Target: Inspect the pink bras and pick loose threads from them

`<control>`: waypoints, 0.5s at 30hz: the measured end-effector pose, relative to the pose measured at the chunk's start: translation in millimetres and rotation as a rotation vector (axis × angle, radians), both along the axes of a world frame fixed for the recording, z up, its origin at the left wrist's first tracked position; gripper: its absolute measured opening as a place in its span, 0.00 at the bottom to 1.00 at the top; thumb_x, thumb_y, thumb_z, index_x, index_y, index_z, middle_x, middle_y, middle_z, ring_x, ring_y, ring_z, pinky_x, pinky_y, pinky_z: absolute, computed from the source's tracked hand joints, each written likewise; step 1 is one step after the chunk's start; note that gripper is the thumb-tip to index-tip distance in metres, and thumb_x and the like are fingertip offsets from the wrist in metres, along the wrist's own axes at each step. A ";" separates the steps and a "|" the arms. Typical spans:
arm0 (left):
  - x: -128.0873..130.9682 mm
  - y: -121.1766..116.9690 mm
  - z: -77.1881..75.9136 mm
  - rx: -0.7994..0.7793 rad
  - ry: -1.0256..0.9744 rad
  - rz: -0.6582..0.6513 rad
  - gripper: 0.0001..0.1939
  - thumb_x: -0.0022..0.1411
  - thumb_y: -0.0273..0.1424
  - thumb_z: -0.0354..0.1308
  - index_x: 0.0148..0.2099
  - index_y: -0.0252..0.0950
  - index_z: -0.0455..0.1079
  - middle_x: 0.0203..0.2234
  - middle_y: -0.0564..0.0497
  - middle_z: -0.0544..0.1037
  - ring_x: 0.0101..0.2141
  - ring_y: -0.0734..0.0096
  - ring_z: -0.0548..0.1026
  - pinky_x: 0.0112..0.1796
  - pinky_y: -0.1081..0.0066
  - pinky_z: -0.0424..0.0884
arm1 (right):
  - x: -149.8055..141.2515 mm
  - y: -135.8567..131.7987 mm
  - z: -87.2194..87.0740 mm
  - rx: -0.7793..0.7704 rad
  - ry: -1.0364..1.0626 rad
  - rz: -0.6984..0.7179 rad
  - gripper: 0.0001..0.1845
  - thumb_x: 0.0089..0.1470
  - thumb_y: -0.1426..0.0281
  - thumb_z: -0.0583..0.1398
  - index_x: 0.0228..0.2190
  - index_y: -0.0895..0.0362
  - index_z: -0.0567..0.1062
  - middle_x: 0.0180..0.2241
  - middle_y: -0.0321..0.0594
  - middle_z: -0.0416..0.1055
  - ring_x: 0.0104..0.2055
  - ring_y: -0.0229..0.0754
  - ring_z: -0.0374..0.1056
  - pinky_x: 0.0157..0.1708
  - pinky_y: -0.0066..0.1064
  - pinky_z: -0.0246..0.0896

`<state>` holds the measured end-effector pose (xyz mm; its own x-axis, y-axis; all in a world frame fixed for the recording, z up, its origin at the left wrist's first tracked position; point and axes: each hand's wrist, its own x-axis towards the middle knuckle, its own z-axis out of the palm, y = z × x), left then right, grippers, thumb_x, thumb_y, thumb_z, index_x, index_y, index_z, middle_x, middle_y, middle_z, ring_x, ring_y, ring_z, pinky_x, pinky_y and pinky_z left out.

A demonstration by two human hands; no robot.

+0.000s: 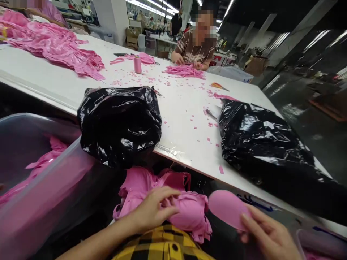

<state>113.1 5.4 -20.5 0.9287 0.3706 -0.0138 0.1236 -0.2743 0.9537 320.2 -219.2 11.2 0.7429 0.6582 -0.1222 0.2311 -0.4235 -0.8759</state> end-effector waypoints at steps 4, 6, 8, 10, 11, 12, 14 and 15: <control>8.2 -6.4 -0.3 -0.124 -0.047 -0.099 0.38 0.46 0.26 0.66 0.59 0.42 0.58 0.49 0.46 0.70 0.43 0.67 0.72 0.41 0.68 0.72 | -43.2 54.2 -11.5 -0.029 0.432 0.271 0.28 0.45 0.55 0.62 0.44 0.61 0.74 0.20 0.38 0.70 0.16 0.37 0.63 0.17 0.29 0.63; 1.3 -5.2 -6.5 -0.003 -0.107 -0.063 0.29 0.48 0.27 0.65 0.54 0.40 0.66 0.47 0.46 0.72 0.45 0.65 0.71 0.45 0.66 0.69 | -52.4 71.9 -17.7 -0.015 0.534 0.306 0.32 0.46 0.55 0.62 0.49 0.60 0.69 0.20 0.37 0.70 0.17 0.38 0.63 0.17 0.28 0.63; -9.6 -2.9 -14.3 0.082 -0.158 0.022 0.18 0.53 0.30 0.62 0.47 0.37 0.72 0.42 0.45 0.75 0.42 0.66 0.72 0.44 0.68 0.68 | -57.0 83.2 -21.6 -0.002 0.588 0.320 0.35 0.48 0.56 0.61 0.54 0.59 0.64 0.18 0.34 0.68 0.18 0.38 0.64 0.17 0.27 0.63; -21.4 -0.3 -22.1 0.121 -0.204 0.097 0.15 0.56 0.34 0.60 0.45 0.35 0.74 0.38 0.44 0.76 0.38 0.67 0.74 0.40 0.71 0.70 | -58.9 90.3 -21.8 0.013 0.596 0.371 0.35 0.51 0.57 0.59 0.57 0.56 0.60 0.19 0.34 0.69 0.20 0.38 0.66 0.21 0.28 0.65; -26.9 1.1 -25.6 0.136 -0.219 0.123 0.16 0.57 0.37 0.59 0.45 0.34 0.74 0.36 0.44 0.77 0.36 0.68 0.74 0.37 0.72 0.70 | -59.3 93.1 -20.8 0.026 0.571 0.425 0.34 0.51 0.58 0.59 0.57 0.55 0.60 0.22 0.36 0.72 0.23 0.39 0.68 0.24 0.30 0.67; -31.8 2.4 -28.9 0.149 -0.224 0.145 0.17 0.57 0.39 0.58 0.45 0.33 0.74 0.34 0.45 0.77 0.34 0.69 0.74 0.36 0.72 0.70 | -59.5 95.5 -19.6 0.038 0.525 0.493 0.32 0.51 0.59 0.60 0.56 0.54 0.62 0.29 0.40 0.74 0.28 0.41 0.70 0.29 0.31 0.68; -39.6 4.4 -34.3 0.178 -0.206 0.184 0.20 0.58 0.43 0.56 0.45 0.33 0.74 0.30 0.46 0.76 0.30 0.71 0.72 0.32 0.73 0.69 | -60.0 100.1 -18.0 0.049 0.382 0.622 0.28 0.49 0.62 0.62 0.52 0.52 0.68 0.44 0.45 0.73 0.42 0.47 0.69 0.40 0.35 0.66; -42.3 5.1 -36.4 0.194 -0.194 0.196 0.21 0.58 0.44 0.55 0.45 0.33 0.74 0.28 0.46 0.76 0.28 0.72 0.72 0.31 0.74 0.69 | -60.4 102.3 -18.3 0.043 0.306 0.664 0.25 0.47 0.64 0.63 0.49 0.51 0.71 0.48 0.45 0.71 0.47 0.49 0.67 0.44 0.36 0.65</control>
<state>70.8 10.6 -56.9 0.8180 0.5204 0.2450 0.0127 -0.4422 0.8968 259.8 -117.0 -7.1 0.1221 0.9668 -0.2244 0.1693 -0.2431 -0.9551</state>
